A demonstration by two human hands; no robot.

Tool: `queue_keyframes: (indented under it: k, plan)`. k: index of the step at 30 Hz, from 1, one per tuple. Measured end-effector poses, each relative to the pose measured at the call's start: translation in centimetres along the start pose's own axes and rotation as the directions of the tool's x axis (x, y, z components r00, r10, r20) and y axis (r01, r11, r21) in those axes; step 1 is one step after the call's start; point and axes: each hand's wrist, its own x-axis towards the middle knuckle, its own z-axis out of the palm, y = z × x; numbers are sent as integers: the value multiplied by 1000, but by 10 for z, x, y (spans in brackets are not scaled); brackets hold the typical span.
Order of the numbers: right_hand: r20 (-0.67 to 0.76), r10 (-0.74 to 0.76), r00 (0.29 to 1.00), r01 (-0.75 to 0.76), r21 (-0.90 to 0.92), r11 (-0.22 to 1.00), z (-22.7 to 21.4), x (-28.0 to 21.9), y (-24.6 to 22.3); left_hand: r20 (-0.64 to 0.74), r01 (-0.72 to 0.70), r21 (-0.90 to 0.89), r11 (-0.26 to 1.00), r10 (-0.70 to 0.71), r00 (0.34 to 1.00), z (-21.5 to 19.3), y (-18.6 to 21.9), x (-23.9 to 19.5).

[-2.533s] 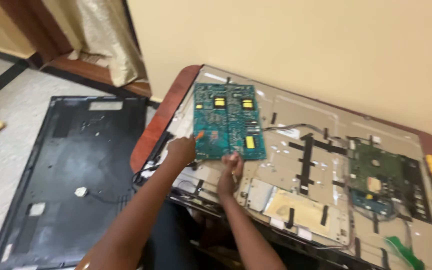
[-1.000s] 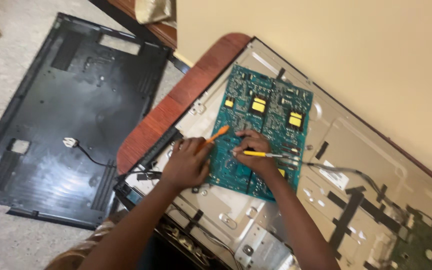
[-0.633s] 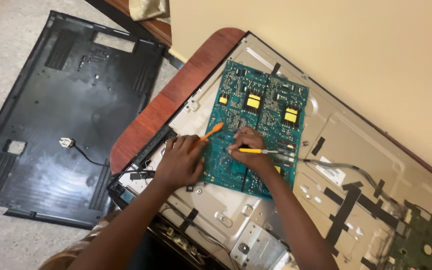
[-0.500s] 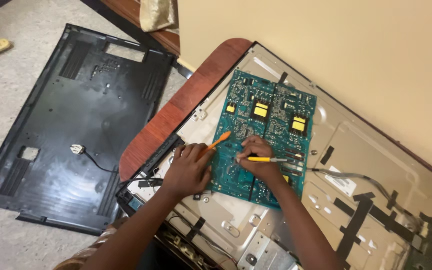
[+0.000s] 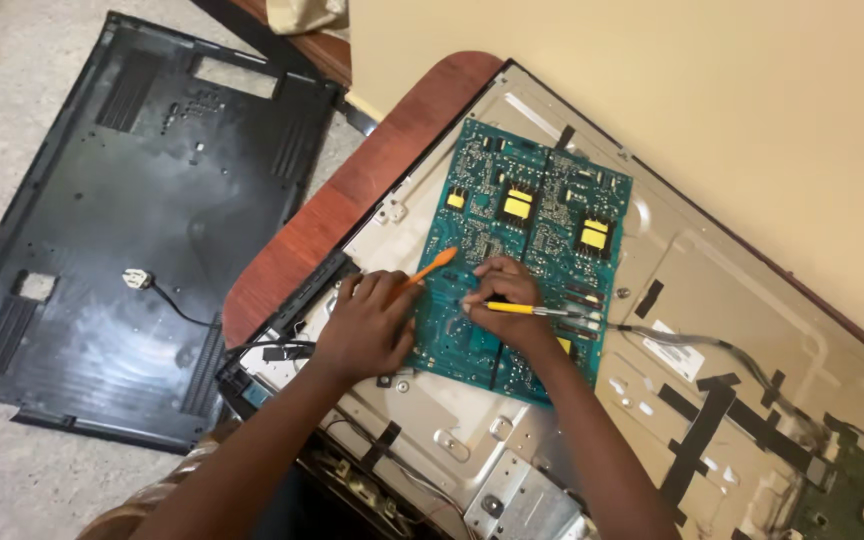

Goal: The person cleans a green circuit board using a toothbrush and a screwdriver. They scrub the surface of the board and use the screwdriver to scrape or pick at specific areas while the board rests on a disassembled appliance chassis.

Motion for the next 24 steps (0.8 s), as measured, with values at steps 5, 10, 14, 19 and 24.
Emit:
queue_keyframes:
  k: [5,10,14,19,24]
  plan:
    - [-22,-69,997,68,-64,996,4,13,-10,-66,-39,24,999,40,997,-9,-7,7]
    - [-22,7,1000,-8,-35,999,0,4,-11,-40,-18,-12,1000,17,999,-3,-1,1]
    - [-15,-109,994,108,-47,993,3,18,-10,-86,-56,31,998,58,995,-8,-7,7]
    - [11,-96,995,96,-11,995,0,7,-12,-77,-40,16,999,41,996,-1,-3,-2]
    - [7,-140,990,141,-70,988,0,16,-10,-74,-49,-32,998,47,996,-3,-10,4]
